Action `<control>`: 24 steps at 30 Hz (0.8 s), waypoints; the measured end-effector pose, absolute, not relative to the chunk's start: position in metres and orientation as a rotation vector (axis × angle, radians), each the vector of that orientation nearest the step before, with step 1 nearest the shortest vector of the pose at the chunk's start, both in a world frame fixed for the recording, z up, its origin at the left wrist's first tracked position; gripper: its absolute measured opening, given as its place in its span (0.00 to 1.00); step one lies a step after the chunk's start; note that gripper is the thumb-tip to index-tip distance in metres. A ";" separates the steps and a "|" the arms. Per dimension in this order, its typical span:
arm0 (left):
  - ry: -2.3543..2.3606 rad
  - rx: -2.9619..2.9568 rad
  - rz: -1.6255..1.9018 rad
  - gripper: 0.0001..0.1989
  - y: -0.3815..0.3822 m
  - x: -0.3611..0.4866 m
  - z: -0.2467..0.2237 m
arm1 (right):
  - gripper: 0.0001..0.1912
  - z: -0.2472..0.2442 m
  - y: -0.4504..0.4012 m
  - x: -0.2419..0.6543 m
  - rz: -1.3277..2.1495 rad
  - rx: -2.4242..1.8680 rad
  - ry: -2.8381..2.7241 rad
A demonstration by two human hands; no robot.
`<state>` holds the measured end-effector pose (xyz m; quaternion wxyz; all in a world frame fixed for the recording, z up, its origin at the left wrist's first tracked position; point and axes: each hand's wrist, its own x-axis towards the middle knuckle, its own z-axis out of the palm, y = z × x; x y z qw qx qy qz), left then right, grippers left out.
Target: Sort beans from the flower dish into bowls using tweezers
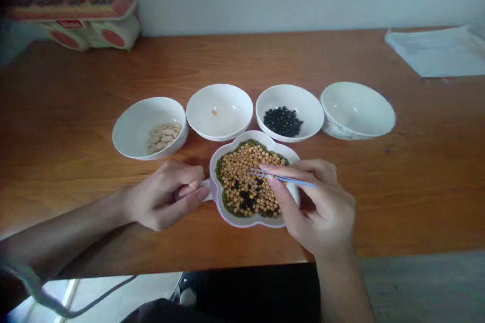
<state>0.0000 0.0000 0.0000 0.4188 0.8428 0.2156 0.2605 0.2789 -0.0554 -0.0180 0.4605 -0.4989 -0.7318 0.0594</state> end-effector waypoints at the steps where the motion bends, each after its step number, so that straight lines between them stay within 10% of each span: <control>1: 0.542 2.119 0.655 0.17 0.000 0.000 0.000 | 0.20 -0.017 -0.057 0.279 0.136 -1.218 -1.808; 24: 0.540 2.131 0.663 0.17 0.001 0.001 0.002 | 0.20 -0.013 -0.061 0.277 0.088 -1.206 -1.816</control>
